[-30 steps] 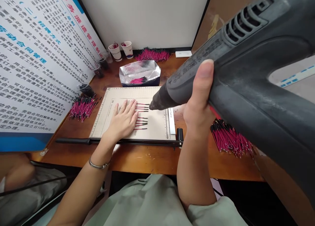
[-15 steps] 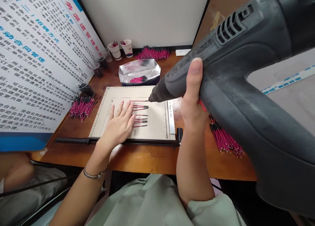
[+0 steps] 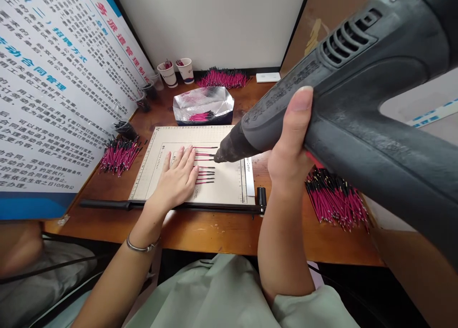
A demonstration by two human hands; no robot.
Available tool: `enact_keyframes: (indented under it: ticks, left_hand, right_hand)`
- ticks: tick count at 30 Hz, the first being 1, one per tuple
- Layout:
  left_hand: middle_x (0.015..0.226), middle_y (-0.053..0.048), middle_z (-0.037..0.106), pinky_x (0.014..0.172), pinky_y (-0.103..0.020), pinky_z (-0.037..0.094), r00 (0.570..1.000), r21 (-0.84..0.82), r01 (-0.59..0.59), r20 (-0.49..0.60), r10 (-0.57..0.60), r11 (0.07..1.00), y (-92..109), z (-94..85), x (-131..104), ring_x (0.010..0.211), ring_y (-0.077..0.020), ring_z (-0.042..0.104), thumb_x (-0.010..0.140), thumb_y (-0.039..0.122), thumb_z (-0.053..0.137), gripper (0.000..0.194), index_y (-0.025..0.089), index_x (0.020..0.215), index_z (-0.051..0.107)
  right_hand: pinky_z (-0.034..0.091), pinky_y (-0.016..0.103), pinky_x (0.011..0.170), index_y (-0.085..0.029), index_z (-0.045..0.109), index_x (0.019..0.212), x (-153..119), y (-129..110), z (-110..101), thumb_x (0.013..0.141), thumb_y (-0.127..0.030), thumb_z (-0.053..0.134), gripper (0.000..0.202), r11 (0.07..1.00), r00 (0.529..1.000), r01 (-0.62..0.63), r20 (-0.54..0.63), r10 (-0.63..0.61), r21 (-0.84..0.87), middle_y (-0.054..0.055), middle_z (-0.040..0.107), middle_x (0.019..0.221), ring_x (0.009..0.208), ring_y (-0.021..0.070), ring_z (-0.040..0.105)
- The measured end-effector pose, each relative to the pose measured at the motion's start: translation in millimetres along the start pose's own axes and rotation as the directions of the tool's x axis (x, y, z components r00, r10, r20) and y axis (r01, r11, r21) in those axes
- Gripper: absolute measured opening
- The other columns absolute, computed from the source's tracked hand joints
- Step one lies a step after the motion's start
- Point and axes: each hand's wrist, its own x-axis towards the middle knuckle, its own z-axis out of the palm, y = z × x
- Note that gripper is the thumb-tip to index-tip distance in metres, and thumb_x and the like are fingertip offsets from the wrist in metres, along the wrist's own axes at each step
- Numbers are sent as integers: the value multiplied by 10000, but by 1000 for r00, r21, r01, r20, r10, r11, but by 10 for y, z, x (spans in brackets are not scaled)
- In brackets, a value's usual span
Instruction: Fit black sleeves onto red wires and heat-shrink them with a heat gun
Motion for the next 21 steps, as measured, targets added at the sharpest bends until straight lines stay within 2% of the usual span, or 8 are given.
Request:
enact_keyframes:
  ticks: [2, 4, 8, 11, 13, 16, 19, 21]
  left_hand:
    - [1682, -99, 279, 1310, -583, 166, 1000, 2, 6, 6, -6, 1000, 4, -34, -41, 1586, -296, 237, 1046, 326, 216, 629, 62, 1611, 298]
    - [1686, -101, 263, 1306, -600, 160, 1000, -1, 9, -9, -9, 1000, 7, -57, -117, 1587, -304, 229, 1046, 323, 210, 632, 56, 1615, 278]
    - [1678, -116, 282, 1294, -624, 179, 998, -6, -7, -59, 7, 1000, 12, -52, -264, 1581, -318, 246, 1053, 330, 198, 630, 51, 1609, 298]
    - [1676, -129, 273, 1291, -622, 191, 998, 0, -5, -55, 5, 1000, 15, -29, -279, 1580, -324, 247, 1051, 324, 209, 628, 42, 1603, 310]
    - [1680, -126, 258, 1295, -611, 187, 1000, 10, 4, -28, -4, 1000, 19, -23, -247, 1582, -323, 238, 1047, 317, 230, 626, 44, 1605, 304]
    - [1681, -122, 257, 1300, -599, 174, 1000, 27, 26, 13, -27, 999, 33, -36, -193, 1584, -320, 225, 1041, 305, 259, 623, 51, 1609, 296]
    - [1686, -114, 239, 1306, -589, 162, 999, 33, 39, 20, -39, 999, 50, -66, -192, 1587, -312, 209, 1042, 301, 263, 623, 56, 1614, 279]
    - [1692, -94, 218, 1308, -590, 153, 999, 37, 43, 23, -44, 998, 55, -81, -230, 1591, -305, 198, 1043, 295, 255, 621, 61, 1618, 266]
  right_hand:
    - [126, 425, 1303, -322, 560, 1421, -9, -34, -26, 1034, -427, 339, 458, 1000, 1000, -1, -20, 1, -9, -91, 548, 1486, 1600, 193, 143]
    - [125, 387, 1304, -341, 553, 1421, -18, -65, -57, 1025, -421, 362, 447, 999, 1000, -7, -15, 8, 31, -114, 554, 1472, 1597, 175, 152]
    - [300, 406, 1243, -377, 554, 1414, -41, -101, -99, 1028, -375, 227, 505, 994, 1000, -24, -7, 25, 104, -133, 500, 1498, 1598, 191, 52]
    - [376, 420, 1208, -375, 522, 1446, -59, -91, -123, 1019, -378, 270, 496, 994, 999, 28, 30, -31, 109, -117, 465, 1534, 1598, 216, 3]
    - [389, 425, 1206, -350, 507, 1463, -67, -81, -141, 1023, -388, 285, 494, 992, 996, 41, 77, -50, 117, -90, 473, 1538, 1601, 228, 24]
    - [385, 447, 1210, -351, 489, 1473, -71, -70, -171, 1037, -407, 194, 530, 987, 993, 16, 116, -35, 161, -81, 470, 1539, 1598, 235, 109]
    - [409, 471, 1204, -353, 521, 1454, -75, -54, -201, 1015, -467, 299, 505, 974, 990, 42, 120, -70, 221, -88, 467, 1545, 1588, 279, 197]
    - [413, 459, 1204, -402, 511, 1457, -81, -48, -214, 1019, -482, 247, 518, 962, 987, -54, 160, 11, 268, -125, 447, 1558, 1592, 276, 176]
